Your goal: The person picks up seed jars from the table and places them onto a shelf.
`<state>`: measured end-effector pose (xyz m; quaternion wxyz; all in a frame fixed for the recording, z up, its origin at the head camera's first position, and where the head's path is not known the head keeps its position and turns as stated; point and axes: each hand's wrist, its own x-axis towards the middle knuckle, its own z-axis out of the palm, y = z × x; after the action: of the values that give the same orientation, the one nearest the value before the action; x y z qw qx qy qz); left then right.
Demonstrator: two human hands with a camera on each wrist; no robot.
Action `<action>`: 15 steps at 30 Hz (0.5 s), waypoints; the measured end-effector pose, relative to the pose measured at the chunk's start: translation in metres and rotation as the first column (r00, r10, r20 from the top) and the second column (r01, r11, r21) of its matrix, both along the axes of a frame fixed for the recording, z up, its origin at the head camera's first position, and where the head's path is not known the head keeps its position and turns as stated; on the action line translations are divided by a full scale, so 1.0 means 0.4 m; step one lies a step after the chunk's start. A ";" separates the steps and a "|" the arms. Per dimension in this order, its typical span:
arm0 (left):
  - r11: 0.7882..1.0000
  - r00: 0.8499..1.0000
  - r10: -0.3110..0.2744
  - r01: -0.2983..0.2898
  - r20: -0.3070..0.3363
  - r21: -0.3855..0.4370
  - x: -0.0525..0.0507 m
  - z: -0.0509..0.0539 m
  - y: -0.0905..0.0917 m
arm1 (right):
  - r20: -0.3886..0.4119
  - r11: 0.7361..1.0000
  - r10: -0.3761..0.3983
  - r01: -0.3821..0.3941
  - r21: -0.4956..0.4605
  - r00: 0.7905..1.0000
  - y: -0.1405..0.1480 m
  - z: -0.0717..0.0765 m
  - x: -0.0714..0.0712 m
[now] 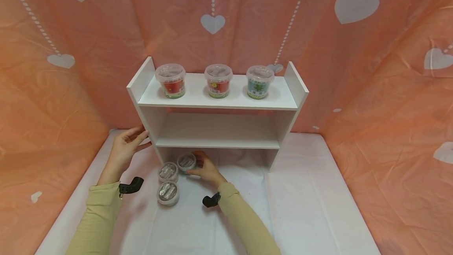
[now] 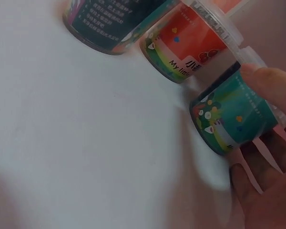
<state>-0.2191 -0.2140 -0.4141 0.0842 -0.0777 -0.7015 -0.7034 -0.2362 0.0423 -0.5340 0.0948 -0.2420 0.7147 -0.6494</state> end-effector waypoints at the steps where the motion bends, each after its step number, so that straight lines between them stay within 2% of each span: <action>1: 1.000 1.000 0.000 0.000 0.001 -0.003 0.000 0.000 0.000 | 0.001 1.000 0.000 0.000 -0.001 1.000 0.000 0.000 0.000; 15: 1.000 1.000 -0.002 0.001 0.004 0.017 -0.003 -0.003 0.001 | 0.000 0.999 0.005 -0.005 0.049 1.000 0.016 -0.001 0.012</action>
<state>-0.2202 -0.2136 -0.4153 0.0828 -0.0761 -0.6957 -0.7095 -0.2313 0.0488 -0.5343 0.1021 -0.2414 0.7300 -0.6312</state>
